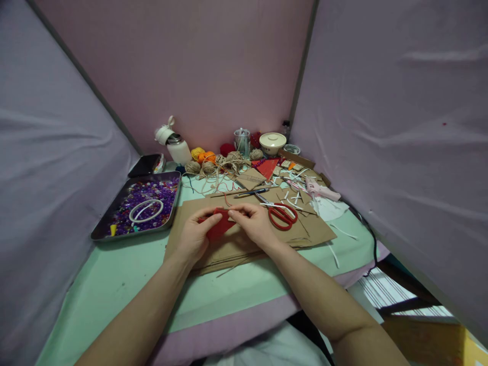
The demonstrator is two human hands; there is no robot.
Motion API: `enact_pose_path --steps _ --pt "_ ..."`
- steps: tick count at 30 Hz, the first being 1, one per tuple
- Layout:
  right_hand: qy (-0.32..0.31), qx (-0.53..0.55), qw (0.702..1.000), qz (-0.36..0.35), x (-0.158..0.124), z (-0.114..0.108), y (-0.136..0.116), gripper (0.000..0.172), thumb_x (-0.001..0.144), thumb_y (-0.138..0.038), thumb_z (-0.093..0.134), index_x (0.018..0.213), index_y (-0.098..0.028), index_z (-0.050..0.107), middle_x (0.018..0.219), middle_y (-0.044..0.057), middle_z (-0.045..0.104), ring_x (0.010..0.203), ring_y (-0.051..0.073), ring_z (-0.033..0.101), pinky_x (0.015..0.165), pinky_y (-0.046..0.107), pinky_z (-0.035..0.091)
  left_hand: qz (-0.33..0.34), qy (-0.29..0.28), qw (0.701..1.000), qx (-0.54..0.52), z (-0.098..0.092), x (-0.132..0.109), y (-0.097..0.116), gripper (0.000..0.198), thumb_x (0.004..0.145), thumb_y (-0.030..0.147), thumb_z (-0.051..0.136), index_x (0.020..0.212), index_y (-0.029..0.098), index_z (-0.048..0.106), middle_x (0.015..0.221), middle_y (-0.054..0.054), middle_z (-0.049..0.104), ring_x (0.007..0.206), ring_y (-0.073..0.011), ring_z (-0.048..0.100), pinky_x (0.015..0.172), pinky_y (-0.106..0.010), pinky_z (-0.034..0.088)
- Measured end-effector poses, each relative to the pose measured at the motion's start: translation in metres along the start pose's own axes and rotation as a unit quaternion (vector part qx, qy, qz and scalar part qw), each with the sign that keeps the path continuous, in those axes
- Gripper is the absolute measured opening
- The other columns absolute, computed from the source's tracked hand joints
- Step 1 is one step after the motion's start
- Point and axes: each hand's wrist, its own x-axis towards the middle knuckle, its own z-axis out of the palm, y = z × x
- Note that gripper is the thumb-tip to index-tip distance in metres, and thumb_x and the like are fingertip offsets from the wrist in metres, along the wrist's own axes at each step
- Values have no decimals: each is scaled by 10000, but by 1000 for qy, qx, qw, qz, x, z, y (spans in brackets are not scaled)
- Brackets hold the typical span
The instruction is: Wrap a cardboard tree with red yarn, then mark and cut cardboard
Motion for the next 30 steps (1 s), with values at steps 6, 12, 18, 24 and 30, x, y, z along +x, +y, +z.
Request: enact_pose_path --steps 6,12,18,24,30 --pt "20 -106 990 -87 -4 0 2 147 764 -289 619 820 -178 697 630 -4 619 534 111 484 493 229 380 66 4 995 69 -4 1 2 217 677 284 710 874 197 679 863 -22 685 808 -153 609 754 -262 470" --pt "4 -132 985 -107 -6 3 1 146 784 -284 602 822 -172 688 627 -6 598 528 107 477 486 227 366 78 45 990 110 -1 0 -1 125 723 292 644 765 174 652 775 -10 656 729 -142 580 687 -244 458" --pt "-2 -171 973 -155 -7 2 2 128 798 -272 589 797 -181 679 597 -19 568 538 109 467 508 232 357 96 74 982 146 2 -2 -1 101 735 281 620 734 181 636 749 -5 649 722 -145 579 679 -234 454" --pt "1 -140 983 -116 -4 -1 5 129 804 -277 574 790 -174 650 619 -16 563 555 112 472 528 228 375 48 6 995 85 -2 1 -1 326 748 407 634 993 193 633 924 -47 683 840 -176 616 731 -264 476" --pt "-2 -38 998 -58 0 -5 1 171 813 -324 574 755 -171 624 661 -3 601 603 127 531 574 233 417 -57 -66 994 -68 -13 9 3 552 786 646 449 974 164 642 986 -106 671 909 -215 625 719 -297 498"
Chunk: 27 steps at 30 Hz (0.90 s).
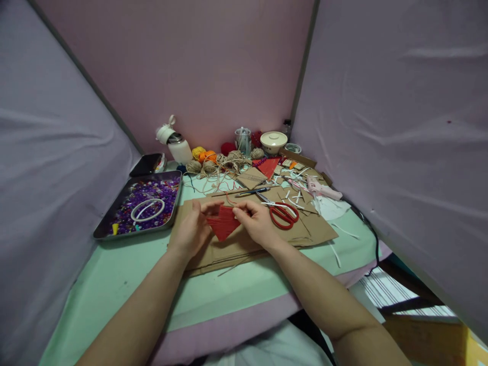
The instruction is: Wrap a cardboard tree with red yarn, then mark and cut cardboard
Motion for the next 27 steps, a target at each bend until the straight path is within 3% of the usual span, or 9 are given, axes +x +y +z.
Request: enact_pose_path --steps 3,5,8,12,20,27 --pt "-4 50 999 19 2 -1 -2 180 807 -341 589 745 -175 618 678 -5 604 625 125 549 604 234 433 -127 -59 989 -50 -2 -3 6 576 758 678 457 896 155 656 908 -127 684 851 -248 648 695 -346 508" --pt "-1 66 997 33 2 -1 -2 177 798 -345 601 742 -178 617 677 -11 601 623 121 550 608 232 436 -166 -101 979 -60 -2 -6 7 577 731 676 503 948 162 649 920 -130 685 847 -259 653 717 -368 507" --pt "18 68 997 43 4 0 1 186 788 -351 614 724 -177 616 651 -19 592 599 114 538 592 230 430 -98 -104 989 -39 2 -8 3 478 655 509 708 997 184 629 980 -91 680 877 -225 644 782 -337 491" --pt "27 54 997 47 5 1 5 208 789 -363 621 711 -170 624 633 -21 600 583 114 531 578 233 423 -21 -18 1000 -9 8 -7 -5 394 613 205 779 967 174 610 937 -37 682 827 -155 639 786 -275 486" --pt "-17 -61 998 -30 1 2 -1 202 875 -287 521 943 -189 684 956 35 703 883 182 628 806 292 465 -49 49 993 -92 9 -1 -1 282 651 143 731 903 139 604 857 -33 689 732 -129 646 701 -245 526" --pt "-33 -153 979 -134 -2 2 2 176 892 -219 500 970 -210 657 929 50 675 867 181 615 788 307 469 -35 57 994 -90 1 2 1 341 642 130 710 969 164 621 915 -32 690 763 -132 648 725 -245 527"
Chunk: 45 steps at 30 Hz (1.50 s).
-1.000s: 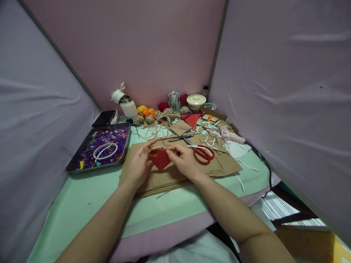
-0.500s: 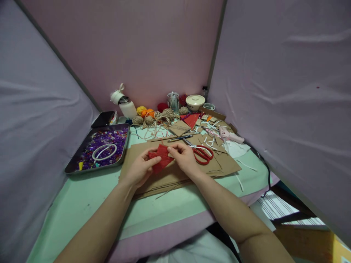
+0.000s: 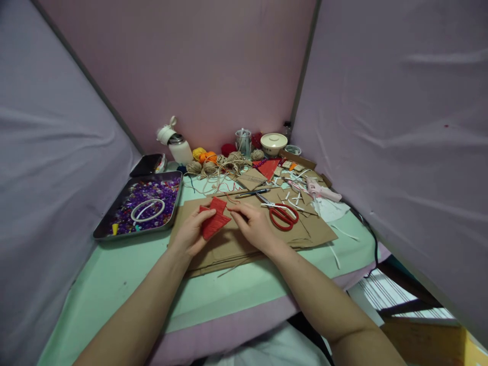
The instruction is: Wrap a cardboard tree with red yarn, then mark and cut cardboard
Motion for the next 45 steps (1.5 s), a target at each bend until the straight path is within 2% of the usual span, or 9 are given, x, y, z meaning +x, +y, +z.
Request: enact_pose_path --steps 6,11,16,21,28,31,36,41,45 --pt "-93 -155 979 -96 0 -2 1 170 915 -226 469 946 -178 629 839 72 601 809 183 556 721 297 430 1 42 984 174 -10 2 9 379 611 175 701 980 157 618 834 -25 682 646 -131 621 618 -255 513" --pt "-146 -225 951 -153 2 -5 3 154 915 -210 481 877 -178 626 839 64 599 794 177 529 702 292 382 -76 -39 946 313 -19 1 18 337 609 190 674 938 124 643 801 -48 683 629 -131 596 599 -237 460" --pt "-180 -157 960 -144 3 -9 6 102 897 -192 523 874 -179 621 852 52 608 819 165 540 735 287 392 -139 -143 901 385 -24 -3 20 290 632 196 633 915 133 646 776 -19 667 630 -121 568 586 -217 408" --pt "-195 -79 969 -128 4 -9 5 117 902 -179 506 871 -189 618 842 44 598 830 161 546 760 292 413 -148 -211 867 426 -24 -8 23 261 643 213 623 894 146 643 693 35 611 574 -96 503 543 -200 348" --pt "-190 10 978 -87 4 -10 2 130 915 -209 479 882 -188 604 837 46 591 817 163 541 744 283 429 -156 -241 883 372 -20 -13 31 282 650 212 658 923 145 640 751 13 638 625 -104 535 588 -205 379" --pt "-178 -2 982 -71 5 -12 1 155 927 -231 457 883 -186 599 812 42 593 798 164 537 738 283 419 -136 -217 911 324 -20 -13 31 307 636 223 704 927 146 641 779 -2 657 638 -107 561 599 -204 410" --pt "-154 -45 985 -68 5 -10 -1 172 931 -257 453 876 -183 599 759 28 594 754 159 531 721 277 392 -56 -110 970 211 -22 -8 32 316 605 233 760 880 155 624 753 8 662 602 -103 586 573 -208 459" --pt "-150 -92 978 -110 3 -8 -1 162 928 -247 457 887 -184 601 769 41 610 753 165 523 731 291 371 -26 -19 985 172 -20 -1 32 288 596 212 755 851 152 636 749 4 679 594 -109 606 610 -230 490" --pt "-157 -133 969 -139 1 -7 0 198 937 -246 428 868 -178 602 733 48 582 735 170 503 728 302 364 -24 13 984 177 -17 1 28 343 572 217 755 889 144 645 785 -18 693 634 -131 625 648 -257 504"
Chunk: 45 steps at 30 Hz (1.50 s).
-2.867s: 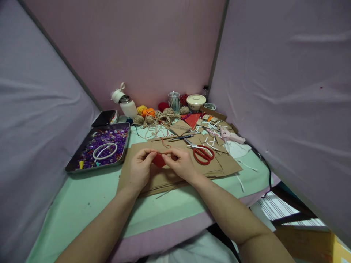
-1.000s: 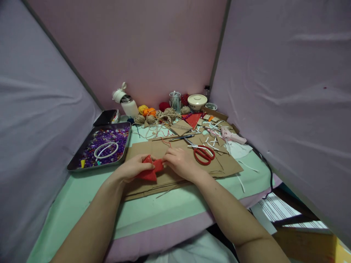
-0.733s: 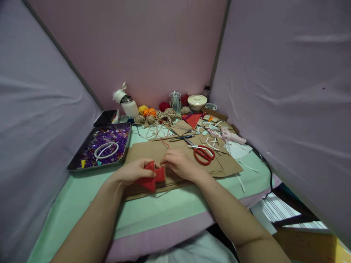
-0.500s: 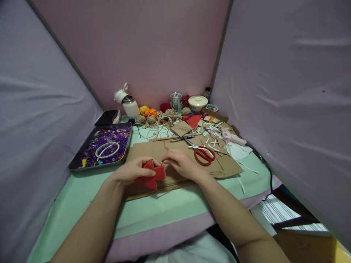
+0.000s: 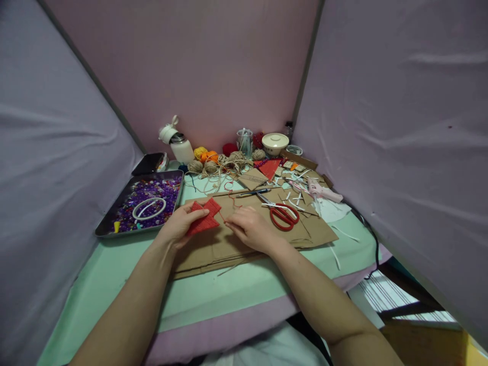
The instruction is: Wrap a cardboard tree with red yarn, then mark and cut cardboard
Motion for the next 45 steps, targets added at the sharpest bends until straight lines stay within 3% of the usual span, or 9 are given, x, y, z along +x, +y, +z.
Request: enact_pose_path --steps 6,10,14,20,25,35,42,45 --pt "-4 -49 999 -17 -1 1 0 226 938 -253 412 845 -176 602 709 49 551 719 174 484 701 303 348 -3 11 1000 28 0 2 -3 402 566 202 738 946 128 629 804 -27 689 644 -130 620 655 -260 498" --pt "-15 -56 998 -33 -1 0 -2 207 928 -249 425 840 -173 596 719 45 552 744 172 491 737 312 346 -4 -16 996 84 1 1 -6 391 591 208 716 962 148 608 811 -23 678 654 -132 617 632 -250 488" --pt "-25 -48 998 -41 -1 -2 -2 183 918 -256 450 832 -177 590 741 47 565 755 173 495 732 315 341 -29 -74 982 171 3 -2 -11 325 604 218 691 913 163 607 799 -11 657 637 -130 596 596 -236 463" --pt "-27 -16 999 -10 -1 -5 4 132 902 -267 516 845 -182 599 784 46 589 798 176 516 733 309 340 -41 -197 929 312 3 -10 -11 215 636 274 648 816 167 599 644 48 561 549 -102 480 505 -199 351" --pt "-27 45 998 27 0 -8 4 92 886 -238 550 843 -188 614 774 26 596 803 164 531 746 291 364 -51 -266 920 284 4 -15 -3 242 646 284 647 855 175 593 702 46 577 590 -103 484 542 -200 349" --pt "29 105 992 64 0 -8 2 136 897 -260 529 822 -189 618 764 25 620 768 161 543 752 297 394 -53 -268 936 224 -2 -16 2 252 668 249 654 900 166 600 767 19 620 648 -109 524 599 -204 377" --pt "23 101 993 59 2 -3 0 164 896 -262 530 782 -184 617 728 21 619 734 153 539 749 297 386 -65 -300 923 232 -1 -18 0 305 641 302 699 902 166 617 775 7 624 661 -121 535 589 -212 394" --pt "29 99 992 75 2 -2 3 159 900 -252 522 791 -184 616 738 23 625 741 158 543 736 290 386 -44 -282 939 192 0 -15 -3 296 649 299 716 890 158 618 780 -6 634 680 -127 558 617 -216 420"
